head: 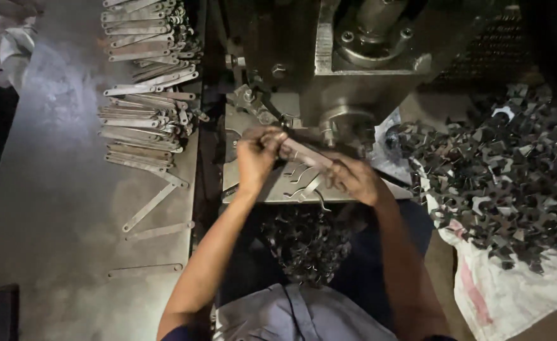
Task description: The recorder is using a stamping machine to punch or shape metal strips into components.
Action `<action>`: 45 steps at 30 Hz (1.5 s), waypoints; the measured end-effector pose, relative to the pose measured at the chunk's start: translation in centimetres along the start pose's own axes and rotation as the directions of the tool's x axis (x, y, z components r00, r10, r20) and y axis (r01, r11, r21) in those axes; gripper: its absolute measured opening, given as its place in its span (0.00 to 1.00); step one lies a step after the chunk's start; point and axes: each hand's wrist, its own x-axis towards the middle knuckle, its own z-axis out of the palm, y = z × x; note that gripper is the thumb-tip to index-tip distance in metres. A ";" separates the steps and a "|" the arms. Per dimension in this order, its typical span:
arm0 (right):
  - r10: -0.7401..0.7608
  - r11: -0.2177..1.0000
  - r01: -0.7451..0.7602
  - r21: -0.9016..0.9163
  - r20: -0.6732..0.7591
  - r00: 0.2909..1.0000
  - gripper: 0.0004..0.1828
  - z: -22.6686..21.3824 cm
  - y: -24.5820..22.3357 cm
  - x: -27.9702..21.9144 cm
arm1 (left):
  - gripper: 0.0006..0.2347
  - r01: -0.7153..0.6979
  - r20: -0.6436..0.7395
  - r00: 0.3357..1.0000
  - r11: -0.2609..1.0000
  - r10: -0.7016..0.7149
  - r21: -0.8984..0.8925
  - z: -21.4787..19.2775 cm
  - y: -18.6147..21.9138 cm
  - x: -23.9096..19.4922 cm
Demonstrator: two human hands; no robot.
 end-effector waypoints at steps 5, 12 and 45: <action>-0.273 0.876 0.097 -0.473 -0.320 0.907 0.10 -1.0 11.0 -0.3 | 0.06 -0.321 -0.078 0.931 0.901 0.356 0.291 2.6 0.2 1.5; -0.261 0.885 0.022 -0.464 -0.457 0.850 0.14 -2.2 15.2 3.7 | 0.10 -0.533 0.354 0.798 0.296 0.489 0.793 1.8 -0.6 3.1; 0.216 0.900 -0.380 -0.214 -0.538 0.815 0.15 1.3 8.0 -8.9 | 0.13 0.039 -0.078 0.980 0.213 0.180 0.976 -25.9 8.0 -23.6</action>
